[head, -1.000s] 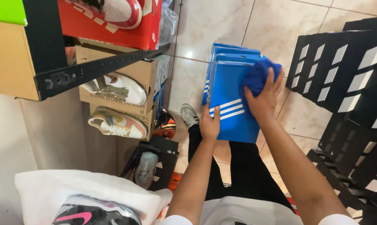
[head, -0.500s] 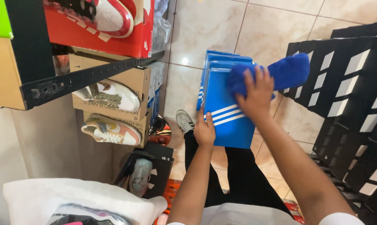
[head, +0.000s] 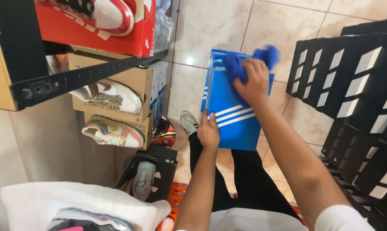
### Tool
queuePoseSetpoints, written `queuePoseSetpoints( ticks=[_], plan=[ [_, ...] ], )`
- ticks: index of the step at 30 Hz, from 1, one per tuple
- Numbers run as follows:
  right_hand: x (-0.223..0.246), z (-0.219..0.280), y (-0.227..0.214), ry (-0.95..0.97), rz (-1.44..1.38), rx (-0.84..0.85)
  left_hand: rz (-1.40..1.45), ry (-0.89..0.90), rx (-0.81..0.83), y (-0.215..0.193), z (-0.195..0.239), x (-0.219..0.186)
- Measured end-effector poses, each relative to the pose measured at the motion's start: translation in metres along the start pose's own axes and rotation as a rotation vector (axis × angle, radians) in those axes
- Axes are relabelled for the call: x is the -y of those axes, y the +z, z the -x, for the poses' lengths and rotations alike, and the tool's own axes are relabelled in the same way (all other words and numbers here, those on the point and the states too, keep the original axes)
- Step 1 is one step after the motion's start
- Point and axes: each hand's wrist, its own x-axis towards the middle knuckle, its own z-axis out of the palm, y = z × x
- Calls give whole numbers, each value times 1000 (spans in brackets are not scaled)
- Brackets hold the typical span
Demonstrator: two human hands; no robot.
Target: Cleaning and organizing shoe boxes by wiping them with a cloth and restacking them in a warehouse.
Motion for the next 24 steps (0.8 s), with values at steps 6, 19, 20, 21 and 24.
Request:
queuePoseSetpoints(
  ticks=[6,19,20,21,24],
  plan=[
    [91,153,-51,-154,17,322,126,-18,107,-18,-3,-6],
    [-8,100,-35,841,-551,14,72,53,35,-15,0,-6],
    [-10,115,-36,828,-518,48,51,43,39,-14,0,-5],
    [-16,130,-41,814,-480,82,34,34,46,-10,1,-6],
    [33,201,-56,1055,-588,194,66,4,42,-13,1,-12]
  ],
)
